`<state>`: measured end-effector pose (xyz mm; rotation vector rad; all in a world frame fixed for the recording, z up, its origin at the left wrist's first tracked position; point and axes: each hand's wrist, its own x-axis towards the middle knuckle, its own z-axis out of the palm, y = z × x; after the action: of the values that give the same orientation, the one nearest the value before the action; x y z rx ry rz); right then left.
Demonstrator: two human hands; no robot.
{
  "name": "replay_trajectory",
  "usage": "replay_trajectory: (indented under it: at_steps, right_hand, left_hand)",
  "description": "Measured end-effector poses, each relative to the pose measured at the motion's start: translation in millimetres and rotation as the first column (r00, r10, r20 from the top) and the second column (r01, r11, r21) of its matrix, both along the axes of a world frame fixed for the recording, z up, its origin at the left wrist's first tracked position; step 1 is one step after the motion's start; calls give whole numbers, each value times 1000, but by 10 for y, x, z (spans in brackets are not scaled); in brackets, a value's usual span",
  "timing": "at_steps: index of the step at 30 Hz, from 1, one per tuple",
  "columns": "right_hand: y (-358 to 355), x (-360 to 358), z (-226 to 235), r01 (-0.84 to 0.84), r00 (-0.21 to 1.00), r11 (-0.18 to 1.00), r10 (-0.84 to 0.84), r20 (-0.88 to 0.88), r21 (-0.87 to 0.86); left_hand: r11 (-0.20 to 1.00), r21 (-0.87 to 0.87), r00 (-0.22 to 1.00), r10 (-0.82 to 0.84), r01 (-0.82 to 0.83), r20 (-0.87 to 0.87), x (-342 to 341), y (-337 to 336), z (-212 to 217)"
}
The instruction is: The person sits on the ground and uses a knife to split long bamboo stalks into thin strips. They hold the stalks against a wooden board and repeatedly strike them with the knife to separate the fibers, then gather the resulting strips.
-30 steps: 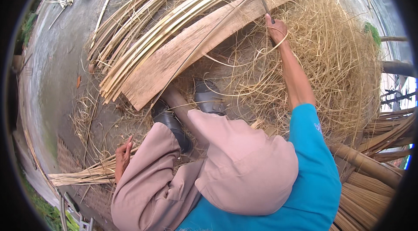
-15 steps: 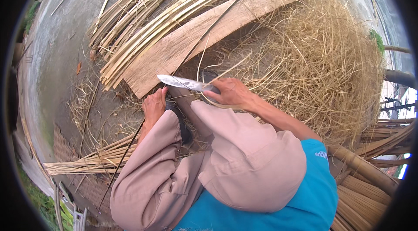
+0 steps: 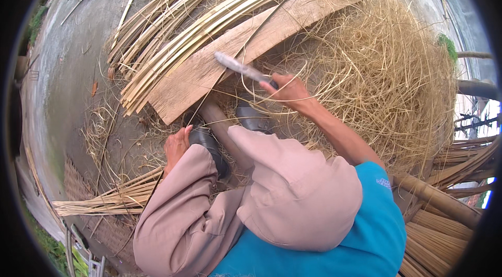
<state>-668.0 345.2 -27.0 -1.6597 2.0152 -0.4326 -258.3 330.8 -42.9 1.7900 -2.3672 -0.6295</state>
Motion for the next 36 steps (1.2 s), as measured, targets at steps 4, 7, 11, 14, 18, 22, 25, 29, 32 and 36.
replay_trajectory:
  at_steps: [4, 7, 11, 14, 18, 22, 25, 29, 32, 36]
  right_hand:
    - [-214, -613, -96, 216, 974, 974, -220, 54, 72]
    - [-402, -808, -37, 355, 934, 930, -358, 12, 93]
    - [-175, -478, -167, -67, 995, 997, 63, -82, -43]
    - [-272, -1061, -227, 191, 969, 979, -199, -149, -68]
    - [-200, -581, -26, 176, 984, 978, -173, -29, 110]
    - [-75, -386, -99, 140, 989, 988, -142, -33, -67]
    - [-71, -226, -68, 240, 969, 971, -240, 56, 5]
    - [-120, -119, 23, 233, 964, 972, -235, 121, 27]
    - [-36, 28, 158, 133, 974, 979, -158, 162, 157]
    - [190, 50, 78, -247, 969, 963, 242, 49, 112]
  left_hand:
    - [994, 106, 1000, -1, -2, 27, 743, 245, 223]
    - [987, 161, 999, -32, 27, 26, 786, 288, 423]
    - [989, 144, 998, 9, -17, 61, 1417, 621, 236]
    - [954, 286, 995, 77, -91, 61, 2274, 997, 269]
    - [819, 508, 956, 160, -268, 247, 2752, 1094, 395]
    - [957, 249, 988, 149, -151, 28, 2101, 783, 273]
    - [954, 297, 955, 125, -42, -268, 857, 121, 308]
    - [814, 578, 867, 245, 59, -434, 15, -343, 32]
    - [925, 379, 935, 124, 12, -332, -242, -210, 32]
    - [975, 222, 959, 70, -7, -275, -238, -40, 204]
